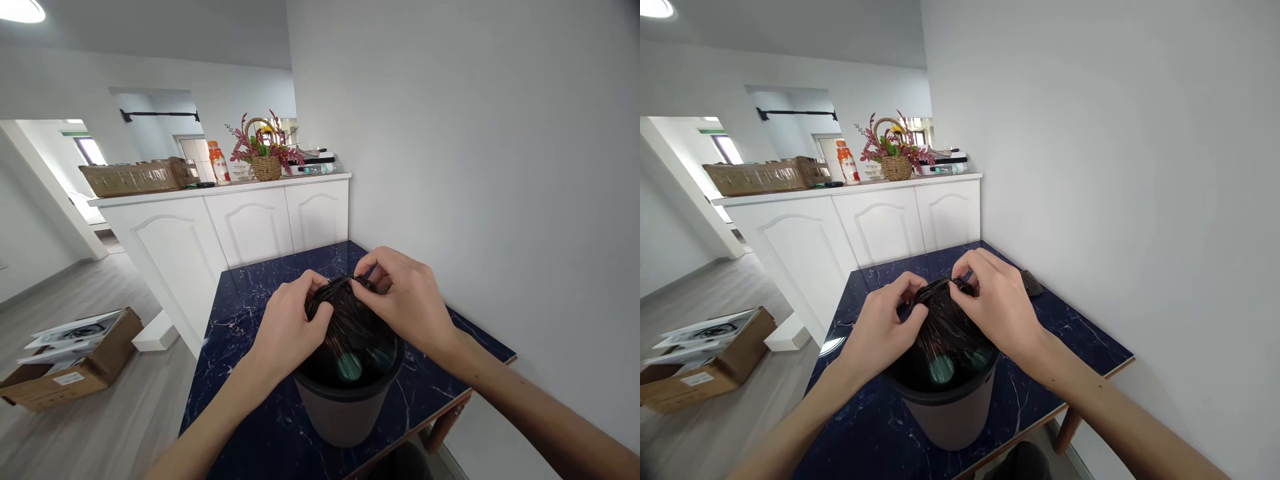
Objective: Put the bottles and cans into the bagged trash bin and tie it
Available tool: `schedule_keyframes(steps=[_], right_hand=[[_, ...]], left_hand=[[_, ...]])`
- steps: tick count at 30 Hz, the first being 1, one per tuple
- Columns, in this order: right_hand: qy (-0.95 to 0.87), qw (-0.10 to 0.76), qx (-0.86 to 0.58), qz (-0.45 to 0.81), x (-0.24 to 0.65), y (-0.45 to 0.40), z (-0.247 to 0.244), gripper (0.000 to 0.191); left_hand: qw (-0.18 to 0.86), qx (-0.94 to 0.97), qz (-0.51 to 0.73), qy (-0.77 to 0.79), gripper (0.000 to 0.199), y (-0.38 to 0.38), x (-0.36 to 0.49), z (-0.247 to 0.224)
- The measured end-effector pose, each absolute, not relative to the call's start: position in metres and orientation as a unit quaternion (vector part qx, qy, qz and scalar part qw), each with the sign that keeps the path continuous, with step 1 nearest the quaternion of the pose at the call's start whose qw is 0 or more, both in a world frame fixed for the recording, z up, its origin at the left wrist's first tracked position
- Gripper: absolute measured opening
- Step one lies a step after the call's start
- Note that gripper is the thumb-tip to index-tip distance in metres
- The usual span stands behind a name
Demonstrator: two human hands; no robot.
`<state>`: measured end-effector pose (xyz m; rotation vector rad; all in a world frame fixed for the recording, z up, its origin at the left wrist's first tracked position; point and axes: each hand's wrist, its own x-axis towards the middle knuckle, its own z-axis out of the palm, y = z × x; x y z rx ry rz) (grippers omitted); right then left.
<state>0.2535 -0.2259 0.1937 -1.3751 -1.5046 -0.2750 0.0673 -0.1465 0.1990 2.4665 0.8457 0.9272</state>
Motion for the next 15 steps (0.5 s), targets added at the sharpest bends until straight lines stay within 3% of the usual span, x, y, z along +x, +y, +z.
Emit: schedule_keyframes(steps=[4, 6, 13, 15], right_hand=[[-0.607, 0.534, -0.586, 0.045, 0.257, -0.226, 0.198, 0.012], [-0.606, 0.532, -0.588, 0.06, 0.258, -0.225, 0.199, 0.015], [-0.609, 0.522, -0.569, -0.183, 0.253, -0.221, 0.191, 0.013], [-0.607, 0.54, -0.548, -0.199, 0.252, -0.221, 0.188, 0.013]], left_hand=[[0.296, 0.847, 0.368, 0.244, 0.012, -0.142, 0.066, 0.204], [0.368, 0.83, 0.354, 0.221, 0.011, -0.14, 0.065, 0.205], [0.458, 0.836, 0.258, 0.156, 0.004, -0.147, 0.063, 0.206], [0.462, 0.837, 0.245, 0.164, 0.02, -0.149, 0.063, 0.207]])
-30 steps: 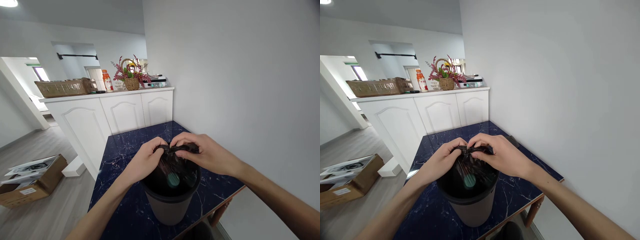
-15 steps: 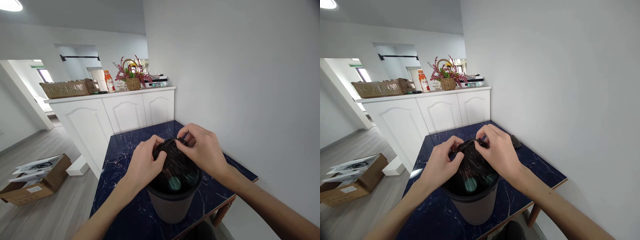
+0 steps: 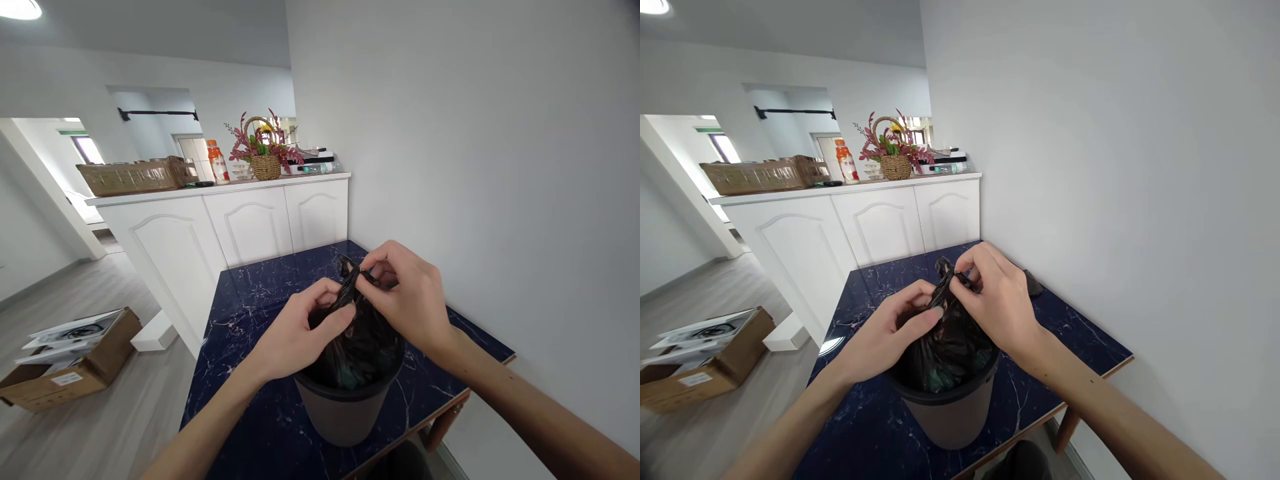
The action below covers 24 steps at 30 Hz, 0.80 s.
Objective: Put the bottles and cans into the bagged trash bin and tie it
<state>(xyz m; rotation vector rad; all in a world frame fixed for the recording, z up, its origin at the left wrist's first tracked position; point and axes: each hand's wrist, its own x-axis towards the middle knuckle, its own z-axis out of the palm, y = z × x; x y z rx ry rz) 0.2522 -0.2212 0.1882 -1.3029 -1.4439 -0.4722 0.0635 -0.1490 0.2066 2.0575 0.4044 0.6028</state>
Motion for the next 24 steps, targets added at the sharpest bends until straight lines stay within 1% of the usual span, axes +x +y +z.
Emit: schedule_keyframes(steps=[2, 4, 5, 10, 12, 15, 17, 22, 24], right_hand=[[-0.618, 0.546, -0.526, -0.208, 0.251, -0.222, 0.187, 0.013], [-0.644, 0.531, -0.507, -0.215, 0.249, -0.224, 0.185, 0.013], [-0.657, 0.521, -0.497, -0.221, 0.248, -0.224, 0.185, 0.014], [-0.687, 0.47, -0.484, -0.271, 0.249, -0.229, 0.182, 0.01], [-0.692, 0.432, -0.495, -0.299, 0.25, -0.231, 0.181, 0.008], [-0.702, 0.388, -0.493, -0.338, 0.253, -0.236, 0.18, 0.013], [-0.705, 0.388, -0.485, -0.341, 0.254, -0.24, 0.18, 0.015], [-0.722, 0.417, -0.47, -0.288, 0.259, -0.247, 0.18, 0.02], [-0.725, 0.426, -0.458, -0.289, 0.26, -0.249, 0.18, 0.018]], left_hand=[[0.462, 0.819, 0.276, 0.2, 0.038, -0.149, 0.066, 0.208], [0.463, 0.802, 0.303, 0.227, 0.049, -0.147, 0.069, 0.21], [0.467, 0.798, 0.304, 0.229, 0.05, -0.146, 0.071, 0.21], [0.487, 0.789, 0.304, 0.221, 0.041, -0.143, 0.074, 0.21], [0.472, 0.789, 0.315, 0.235, 0.045, -0.143, 0.072, 0.208], [0.452, 0.795, 0.324, 0.244, 0.05, -0.144, 0.07, 0.206], [0.452, 0.794, 0.323, 0.247, 0.051, -0.145, 0.069, 0.207], [0.441, 0.791, 0.334, 0.261, 0.055, -0.145, 0.068, 0.209], [0.422, 0.798, 0.338, 0.266, 0.054, -0.143, 0.067, 0.209]])
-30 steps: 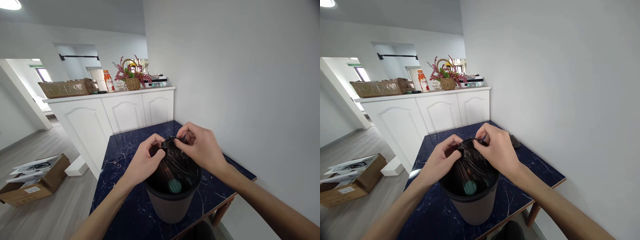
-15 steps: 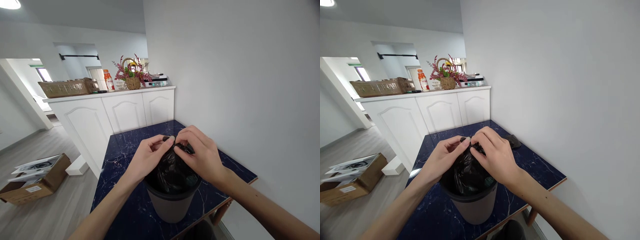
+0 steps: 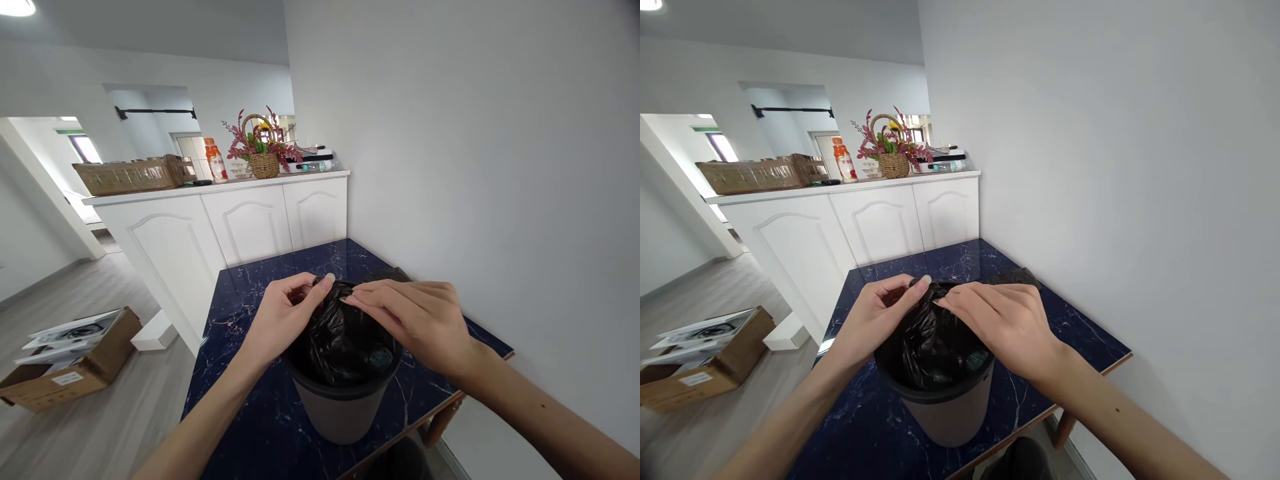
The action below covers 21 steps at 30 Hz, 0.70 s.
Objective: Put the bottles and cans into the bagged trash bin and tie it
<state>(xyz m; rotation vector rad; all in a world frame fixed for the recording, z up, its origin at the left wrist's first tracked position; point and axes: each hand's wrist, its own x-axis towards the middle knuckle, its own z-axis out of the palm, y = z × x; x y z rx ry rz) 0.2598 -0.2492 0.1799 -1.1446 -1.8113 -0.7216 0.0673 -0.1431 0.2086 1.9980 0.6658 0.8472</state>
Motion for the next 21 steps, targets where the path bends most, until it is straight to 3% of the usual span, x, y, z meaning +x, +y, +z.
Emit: schedule_keyframes(steps=[9, 13, 17, 19, 21], right_hand=[[-0.719, 0.437, -0.489, -0.23, 0.265, -0.27, 0.16, 0.013], [-0.68, 0.5, -0.528, -0.093, 0.268, -0.272, 0.162, 0.013], [-0.608, 0.591, -0.49, 0.201, 0.265, -0.259, 0.176, 0.031], [-0.575, 0.604, -0.437, 0.339, 0.264, -0.25, 0.179, 0.037], [-0.561, 0.599, -0.408, 0.401, 0.264, -0.244, 0.18, 0.039]], left_hand=[[0.273, 0.833, 0.353, 0.327, 0.045, -0.118, 0.048, 0.194], [0.409, 0.799, 0.327, 0.295, 0.039, -0.119, 0.043, 0.198], [0.571, 0.738, 0.267, 0.242, 0.04, -0.13, 0.052, 0.209], [0.61, 0.712, 0.252, 0.239, 0.042, -0.134, 0.056, 0.212], [0.625, 0.699, 0.256, 0.236, 0.042, -0.134, 0.057, 0.212]])
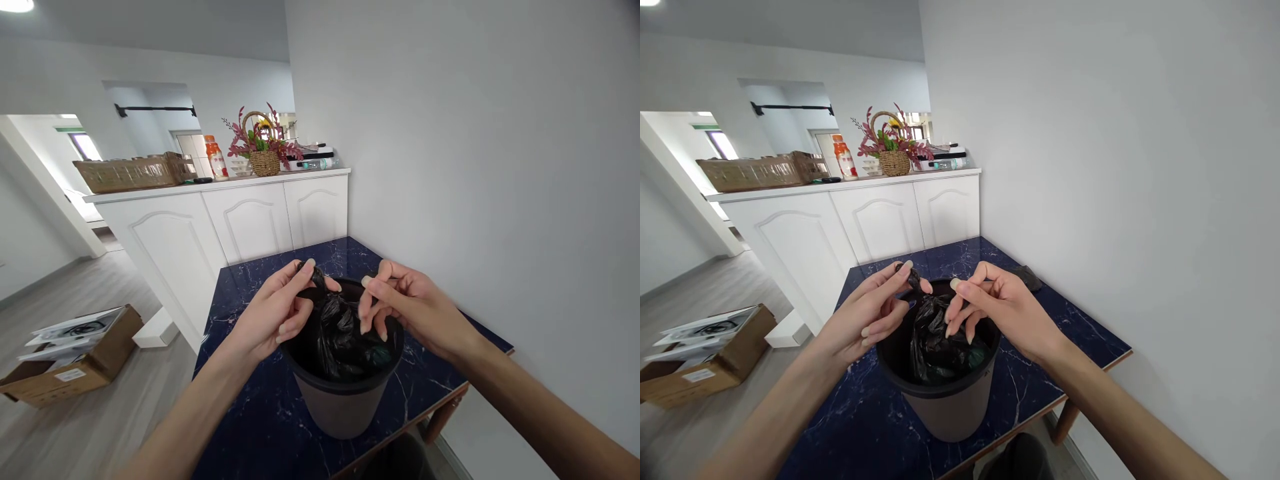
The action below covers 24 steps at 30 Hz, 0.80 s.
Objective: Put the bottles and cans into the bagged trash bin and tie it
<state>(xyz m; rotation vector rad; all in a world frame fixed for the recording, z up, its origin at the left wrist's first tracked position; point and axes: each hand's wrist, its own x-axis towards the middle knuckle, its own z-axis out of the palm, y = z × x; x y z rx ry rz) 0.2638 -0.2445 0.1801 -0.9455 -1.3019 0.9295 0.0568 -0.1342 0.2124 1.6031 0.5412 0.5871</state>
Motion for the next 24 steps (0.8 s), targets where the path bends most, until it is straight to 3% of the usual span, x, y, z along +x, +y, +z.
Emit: schedule_keyframes(steps=[3, 10, 15, 24], right_hand=[[-0.571, 0.581, -0.448, 0.367, 0.264, -0.242, 0.179, 0.039], [-0.682, 0.432, -0.584, 0.089, 0.264, -0.251, 0.18, 0.034], [-0.687, 0.397, -0.608, -0.029, 0.272, -0.264, 0.176, 0.03], [-0.703, 0.258, -0.658, -0.079, 0.291, -0.263, 0.176, 0.032]], left_hand=[[0.599, 0.715, 0.279, 0.23, 0.04, -0.132, 0.056, 0.209], [0.427, 0.821, 0.284, 0.249, 0.041, -0.126, 0.048, 0.201], [0.381, 0.844, 0.257, 0.277, 0.043, -0.116, 0.032, 0.195], [0.372, 0.843, 0.275, 0.275, 0.043, -0.112, 0.012, 0.18]])
